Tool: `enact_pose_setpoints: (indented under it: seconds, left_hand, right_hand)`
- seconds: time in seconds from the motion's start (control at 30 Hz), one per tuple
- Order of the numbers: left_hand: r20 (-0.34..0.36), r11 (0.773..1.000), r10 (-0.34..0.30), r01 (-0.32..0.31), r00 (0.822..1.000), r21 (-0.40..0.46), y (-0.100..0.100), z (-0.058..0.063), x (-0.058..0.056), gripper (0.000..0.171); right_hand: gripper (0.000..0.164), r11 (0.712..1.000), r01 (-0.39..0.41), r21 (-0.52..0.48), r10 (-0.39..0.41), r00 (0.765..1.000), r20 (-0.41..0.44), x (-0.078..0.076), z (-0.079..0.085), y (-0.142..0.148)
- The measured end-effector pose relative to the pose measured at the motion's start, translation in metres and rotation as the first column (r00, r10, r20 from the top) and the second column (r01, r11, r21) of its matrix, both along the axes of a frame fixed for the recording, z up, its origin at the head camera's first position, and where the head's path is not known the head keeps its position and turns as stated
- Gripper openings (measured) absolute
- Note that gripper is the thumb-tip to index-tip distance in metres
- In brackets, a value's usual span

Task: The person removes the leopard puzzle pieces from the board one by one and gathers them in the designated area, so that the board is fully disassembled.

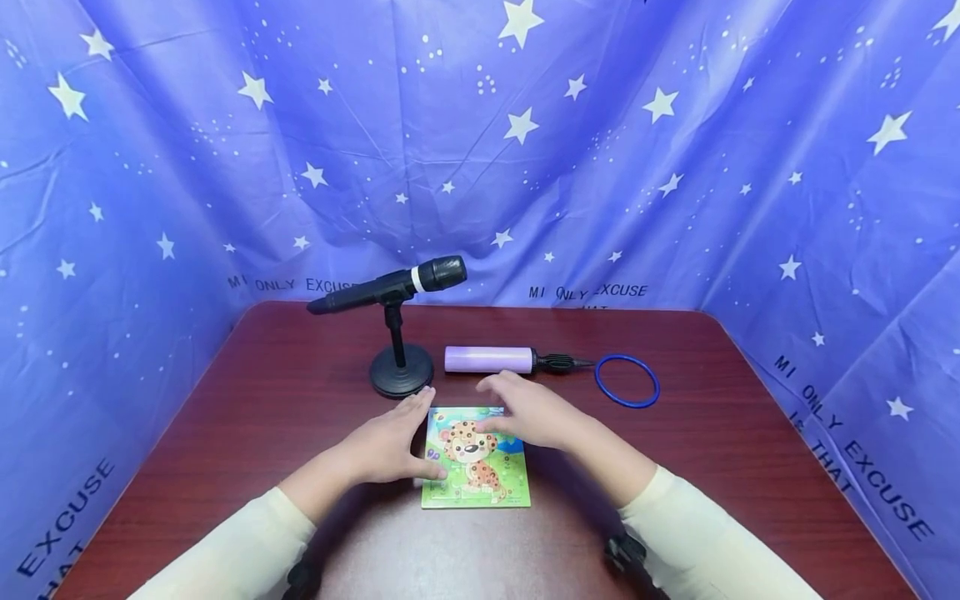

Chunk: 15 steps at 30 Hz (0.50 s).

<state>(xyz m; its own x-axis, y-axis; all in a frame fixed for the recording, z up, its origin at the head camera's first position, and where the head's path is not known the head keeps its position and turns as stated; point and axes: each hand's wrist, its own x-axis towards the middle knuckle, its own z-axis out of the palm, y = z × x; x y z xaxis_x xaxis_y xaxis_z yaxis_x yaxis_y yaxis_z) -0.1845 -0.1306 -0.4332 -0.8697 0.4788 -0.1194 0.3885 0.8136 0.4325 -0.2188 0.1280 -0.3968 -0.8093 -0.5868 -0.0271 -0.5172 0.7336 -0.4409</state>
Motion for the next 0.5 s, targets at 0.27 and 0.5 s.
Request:
enact_pose_setpoints:
  seconds: [0.27,0.5]
  left_hand:
    - [0.035,0.996,-0.024,0.027,0.999,-0.084,-0.001,-0.008,-0.004,0.113]
    - [0.045,0.991,-0.024,0.030,0.999,-0.127,0.002,-0.008,-0.005,0.110]
  right_hand:
    - [0.054,0.994,-0.057,0.093,0.047,0.993,0.105,-0.014,-0.023,-0.035]
    - [0.049,0.984,-0.065,0.167,0.050,0.995,0.090,-0.017,-0.038,-0.046]
